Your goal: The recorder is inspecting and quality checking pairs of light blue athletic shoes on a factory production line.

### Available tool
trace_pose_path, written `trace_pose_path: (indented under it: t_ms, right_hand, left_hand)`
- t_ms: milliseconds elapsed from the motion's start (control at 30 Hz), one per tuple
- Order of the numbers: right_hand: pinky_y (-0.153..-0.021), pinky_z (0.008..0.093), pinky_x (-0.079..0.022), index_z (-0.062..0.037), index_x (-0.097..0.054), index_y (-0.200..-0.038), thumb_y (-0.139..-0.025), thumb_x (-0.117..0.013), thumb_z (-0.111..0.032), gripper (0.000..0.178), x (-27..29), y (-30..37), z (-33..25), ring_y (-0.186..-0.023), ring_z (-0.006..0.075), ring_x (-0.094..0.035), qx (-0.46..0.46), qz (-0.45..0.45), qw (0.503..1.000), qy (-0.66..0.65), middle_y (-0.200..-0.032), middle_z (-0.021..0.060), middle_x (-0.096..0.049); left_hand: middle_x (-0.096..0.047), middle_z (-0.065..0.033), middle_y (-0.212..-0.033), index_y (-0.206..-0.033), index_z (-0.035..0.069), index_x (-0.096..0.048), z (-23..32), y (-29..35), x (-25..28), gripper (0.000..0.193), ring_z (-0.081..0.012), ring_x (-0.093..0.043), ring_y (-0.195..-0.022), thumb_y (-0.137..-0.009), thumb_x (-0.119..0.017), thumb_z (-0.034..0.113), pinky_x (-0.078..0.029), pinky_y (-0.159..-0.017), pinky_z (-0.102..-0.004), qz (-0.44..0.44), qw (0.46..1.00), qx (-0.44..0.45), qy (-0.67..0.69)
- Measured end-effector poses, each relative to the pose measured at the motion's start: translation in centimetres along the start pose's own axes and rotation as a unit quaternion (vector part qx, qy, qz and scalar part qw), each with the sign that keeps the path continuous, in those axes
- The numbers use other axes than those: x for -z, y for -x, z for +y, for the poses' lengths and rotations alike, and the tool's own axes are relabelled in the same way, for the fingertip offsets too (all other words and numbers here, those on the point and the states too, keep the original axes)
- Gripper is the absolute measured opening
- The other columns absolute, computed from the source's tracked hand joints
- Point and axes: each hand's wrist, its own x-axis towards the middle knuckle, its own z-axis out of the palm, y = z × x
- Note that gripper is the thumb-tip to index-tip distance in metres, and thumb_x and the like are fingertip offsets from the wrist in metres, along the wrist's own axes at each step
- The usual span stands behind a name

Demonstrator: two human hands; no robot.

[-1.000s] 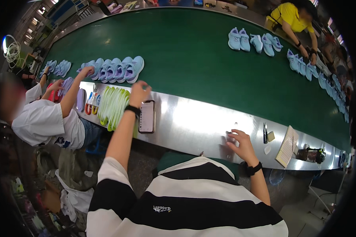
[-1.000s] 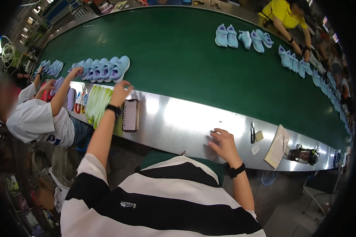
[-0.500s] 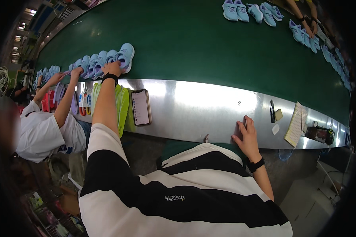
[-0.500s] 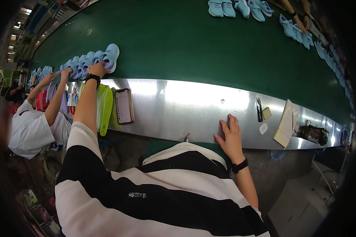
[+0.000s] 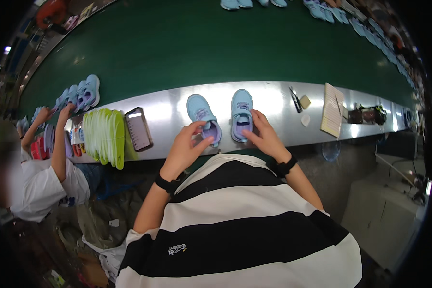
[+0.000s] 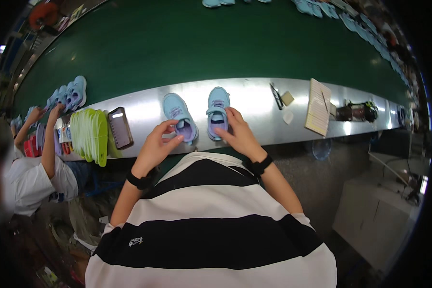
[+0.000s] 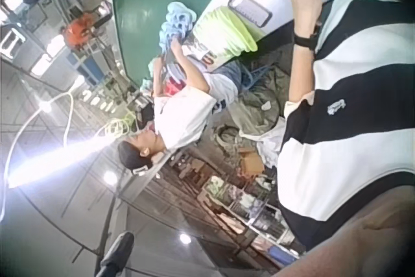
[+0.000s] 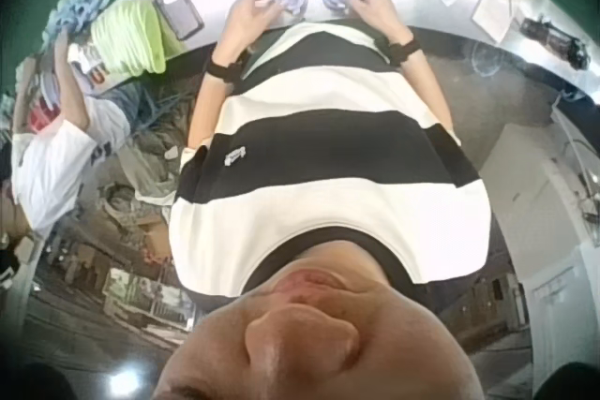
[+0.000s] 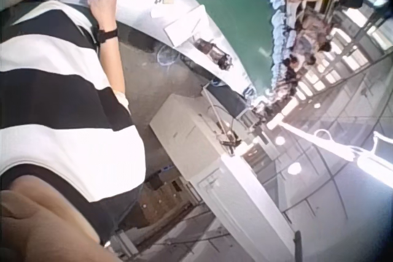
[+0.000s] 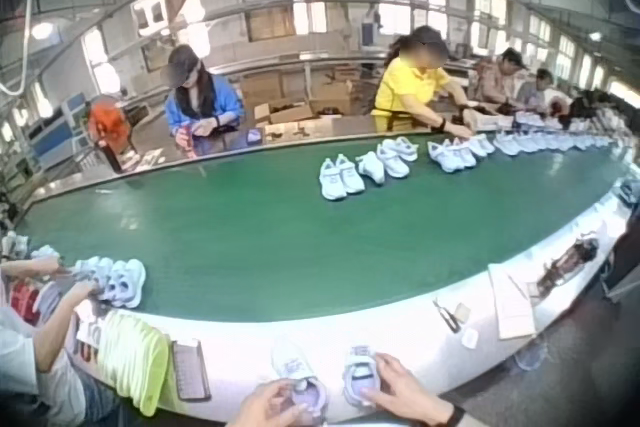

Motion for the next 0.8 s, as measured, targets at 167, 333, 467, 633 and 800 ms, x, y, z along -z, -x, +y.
trace_pose_path:
  t_ms: [167, 333, 467, 633, 800]
  right_hand:
    - [-0.088, 0.0340, -0.047, 0.0014, -0.046, -0.133, -0.084, -0.069, -0.021, 0.059, -0.2, 0.2, -0.5, -0.104, 0.0258, -0.056, -0.048, 0.022, 0.995, -0.083, -0.123, 0.0180, -0.051]
    - [-0.084, 0.0279, -0.047, 0.0014, -0.050, -0.128, -0.084, -0.062, -0.010, 0.046, -1.0, -1.0, 0.5, -0.090, 0.0194, -0.060, -0.222, 0.026, 0.954, -0.200, -0.105, 0.0119, -0.062]
    - [-0.088, 0.0256, -0.045, 0.0017, -0.050, -0.128, -0.086, -0.054, -0.003, 0.042, -1.1, -1.0, 0.4, -0.099, 0.0146, -0.057, -0.226, 0.031, 0.841, -0.491, -0.112, 0.0075, -0.060]
    - [-0.093, 0.0267, -0.043, 0.0010, -0.046, -0.133, -0.087, -0.052, -0.004, 0.047, -1.0, -2.2, -4.5, -0.106, 0.0158, -0.054, -0.191, 0.009, 0.815, -0.547, -0.120, 0.0086, -0.056]
    - [-0.096, 0.0298, -0.043, -0.0059, -0.032, -0.143, -0.086, -0.050, -0.001, 0.060, 0.5, -2.5, -7.3, -0.113, 0.0173, -0.051, -0.158, 0.034, 0.779, -0.606, -0.127, 0.0104, -0.051]
  left_hand:
    - [-0.056, -0.0150, -0.099, -0.128, 0.000, -0.039, -7.0, 0.0, -5.4, 0.059, -0.0191, -0.058, -0.088, -0.086, -0.071, 0.025, -0.049, -0.073, -0.0299, 0.057, 0.993, 0.064, 0.079]
    - [-0.058, -0.0126, -0.101, -0.127, 0.002, -0.037, -7.5, -1.6, -5.3, 0.046, -0.0133, -0.058, -0.079, -0.089, -0.062, 0.013, -0.048, -0.069, -0.0266, 0.060, 0.962, 0.099, 0.247]
    - [-0.055, -0.0110, -0.121, -0.140, 0.003, -0.031, -5.2, -2.1, -3.7, 0.049, -0.0145, -0.057, -0.099, -0.094, -0.049, 0.008, -0.044, -0.087, -0.0258, 0.037, 0.931, 0.100, 0.349]
    - [-0.040, -0.0047, -0.143, -0.151, 0.017, -0.018, -2.4, -1.1, -2.6, 0.054, -0.0186, -0.044, -0.128, -0.102, -0.040, 0.021, -0.042, -0.099, -0.0352, 0.007, 0.895, 0.082, 0.438]
    - [-0.042, -0.0072, -0.138, -0.145, 0.015, -0.027, -0.3, -0.5, -1.6, 0.050, -0.0188, -0.045, -0.124, -0.097, -0.042, 0.012, -0.038, -0.102, -0.0360, 0.047, 0.836, 0.030, 0.546]
